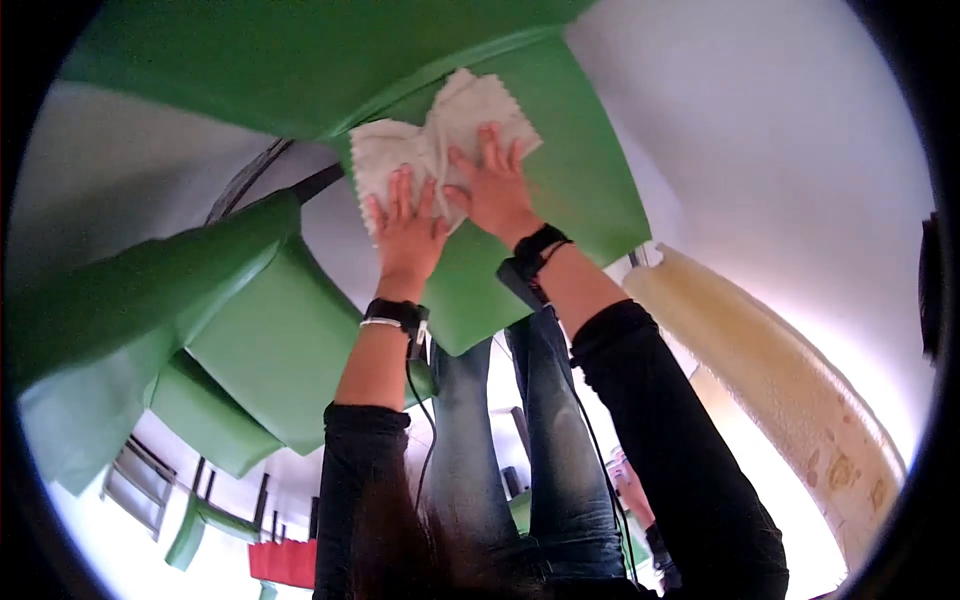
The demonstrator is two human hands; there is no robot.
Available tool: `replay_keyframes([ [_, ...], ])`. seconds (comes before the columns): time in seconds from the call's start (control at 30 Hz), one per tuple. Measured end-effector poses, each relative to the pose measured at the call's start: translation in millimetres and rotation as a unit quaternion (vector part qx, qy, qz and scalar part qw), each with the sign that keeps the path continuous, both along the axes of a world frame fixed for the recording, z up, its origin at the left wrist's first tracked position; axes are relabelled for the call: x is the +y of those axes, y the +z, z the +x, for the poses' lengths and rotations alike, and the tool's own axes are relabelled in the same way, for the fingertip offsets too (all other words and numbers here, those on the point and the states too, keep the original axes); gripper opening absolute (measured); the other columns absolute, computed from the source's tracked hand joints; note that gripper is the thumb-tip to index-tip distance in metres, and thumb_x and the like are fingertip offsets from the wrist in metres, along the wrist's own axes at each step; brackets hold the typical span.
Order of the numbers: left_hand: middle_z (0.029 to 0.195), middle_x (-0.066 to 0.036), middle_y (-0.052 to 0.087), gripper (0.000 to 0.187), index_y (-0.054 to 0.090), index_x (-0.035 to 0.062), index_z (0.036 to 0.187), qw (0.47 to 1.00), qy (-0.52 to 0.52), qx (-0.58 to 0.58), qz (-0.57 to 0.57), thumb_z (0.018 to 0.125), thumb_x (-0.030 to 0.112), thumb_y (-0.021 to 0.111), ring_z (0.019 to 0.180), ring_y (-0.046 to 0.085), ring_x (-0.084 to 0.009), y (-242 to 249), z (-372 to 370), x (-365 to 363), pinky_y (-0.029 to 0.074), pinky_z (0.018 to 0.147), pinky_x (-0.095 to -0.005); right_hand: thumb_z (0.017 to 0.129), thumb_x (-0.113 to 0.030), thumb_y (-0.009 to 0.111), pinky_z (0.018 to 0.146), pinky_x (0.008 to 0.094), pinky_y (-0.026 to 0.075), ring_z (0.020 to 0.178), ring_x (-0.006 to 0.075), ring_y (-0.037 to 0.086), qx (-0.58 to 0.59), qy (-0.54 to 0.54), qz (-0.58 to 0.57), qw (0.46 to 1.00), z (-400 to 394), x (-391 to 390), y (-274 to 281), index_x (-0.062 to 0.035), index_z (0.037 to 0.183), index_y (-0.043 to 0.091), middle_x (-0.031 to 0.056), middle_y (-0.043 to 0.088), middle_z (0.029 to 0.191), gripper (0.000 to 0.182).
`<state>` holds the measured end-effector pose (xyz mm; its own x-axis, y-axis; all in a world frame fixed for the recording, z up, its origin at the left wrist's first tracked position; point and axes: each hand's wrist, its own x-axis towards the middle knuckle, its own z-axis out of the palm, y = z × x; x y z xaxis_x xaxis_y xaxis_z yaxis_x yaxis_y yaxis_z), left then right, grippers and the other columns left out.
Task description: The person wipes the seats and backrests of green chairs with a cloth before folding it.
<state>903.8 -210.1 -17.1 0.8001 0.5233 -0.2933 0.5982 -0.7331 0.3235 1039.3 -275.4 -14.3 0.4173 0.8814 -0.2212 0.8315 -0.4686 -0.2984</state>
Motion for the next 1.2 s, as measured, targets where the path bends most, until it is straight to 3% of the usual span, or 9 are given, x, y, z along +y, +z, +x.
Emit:
replay_keyframes([
  [0.2,0.138,-0.021,0.01,0.053,0.033,0.0052,0.126,0.999,0.036,0.016,-0.027,0.079,0.025,0.046,0.128,0.007,-0.0358,6.2,-7.0,-36.2,0.008,0.097,-0.058,0.077,-0.038,0.05,0.102,0.0485,0.011,0.126,0.0308,0.017,0.014,-0.019,0.019,1.0,-16.6,-32.7,4.0,-0.0143,0.124,0.038,0.019,0.025,0.133,0.054],
  [0.43,0.136,-0.025,0.009,0.056,0.031,0.001,0.126,0.993,-0.034,0.069,-0.085,0.078,0.023,0.046,0.127,0.006,-0.0382,27.0,-53.3,-132.1,0.005,0.096,-0.0588,0.078,-0.037,0.049,0.102,0.0429,0.015,0.126,0.0263,0.021,0.08,-0.03,-0.007,0.996,-63.6,-144.1,15.0,-0.0066,0.123,0.037,0.0145,0.028,0.133,0.055],
  [0.63,0.135,-0.027,0.012,0.062,0.022,0.0015,0.13,0.997,-0.01,0.053,-0.058,0.077,0.023,0.044,0.126,0.008,-0.0405,12.0,-42.5,-156.9,0.003,0.097,-0.0585,0.077,-0.037,0.05,0.104,0.0392,0.014,0.125,0.023,0.022,0.09,0.016,0.045,0.995,-17.4,-158.3,9.2,-0.0064,0.123,0.038,0.0129,0.03,0.132,0.056],
  [0.77,0.137,-0.023,0.011,0.061,0.019,0.0096,0.134,0.998,0.019,-0.037,-0.046,0.079,0.023,0.044,0.127,0.007,-0.0378,-3.3,25.2,-106.4,0.002,0.096,-0.0586,0.078,-0.036,0.049,0.104,0.039,0.014,0.125,0.0244,0.022,0.022,-0.017,0.081,0.996,49.3,-129.0,-1.2,-0.0042,0.123,0.037,0.0132,0.03,0.132,0.056],
  [0.93,0.138,-0.02,0.009,0.061,0.022,0.0169,0.134,0.972,0.124,-0.104,-0.168,0.079,0.023,0.048,0.129,0.004,-0.0348,-15.7,106.3,-99.1,0.001,0.094,-0.0611,0.081,-0.036,0.047,0.103,0.0393,0.016,0.124,0.0286,0.024,-0.021,-0.129,0.113,0.985,89.1,-138.9,-15.6,0.0009,0.121,0.037,0.0177,0.031,0.129,0.055],
  [1.0,0.138,-0.02,0.009,0.064,0.022,0.0181,0.134,0.986,0.088,-0.063,-0.128,0.077,0.022,0.05,0.129,0.005,-0.0351,-19.7,117.5,-127.3,0.001,0.093,-0.0618,0.079,-0.036,0.048,0.103,0.0398,0.016,0.123,0.031,0.025,0.042,-0.212,0.11,0.97,92.0,-154.1,-18.0,0.0012,0.121,0.036,0.0197,0.029,0.13,0.058],
  [1.07,0.138,-0.02,0.01,0.066,0.021,0.0166,0.134,0.999,-0.014,-0.032,-0.013,0.076,0.023,0.051,0.128,0.006,-0.0355,-15.2,113.2,-160.1,0.0,0.094,-0.0611,0.078,-0.035,0.05,0.102,0.0404,0.018,0.122,0.0324,0.026,0.057,-0.219,0.122,0.966,86.7,-178.6,-17.9,0.0023,0.121,0.036,0.021,0.029,0.129,0.058],
  [1.2,0.137,-0.021,0.013,0.065,0.022,0.0088,0.132,0.998,-0.039,0.005,-0.05,0.075,0.022,0.05,0.128,0.009,-0.0358,7.0,80.2,-210.7,0.002,0.096,-0.0585,0.079,-0.026,0.053,0.102,0.0417,0.02,0.122,0.0343,0.024,0.126,-0.23,0.137,0.955,62.1,-234.3,-7.4,0.0045,0.12,0.033,0.0233,0.028,0.128,0.055],
])
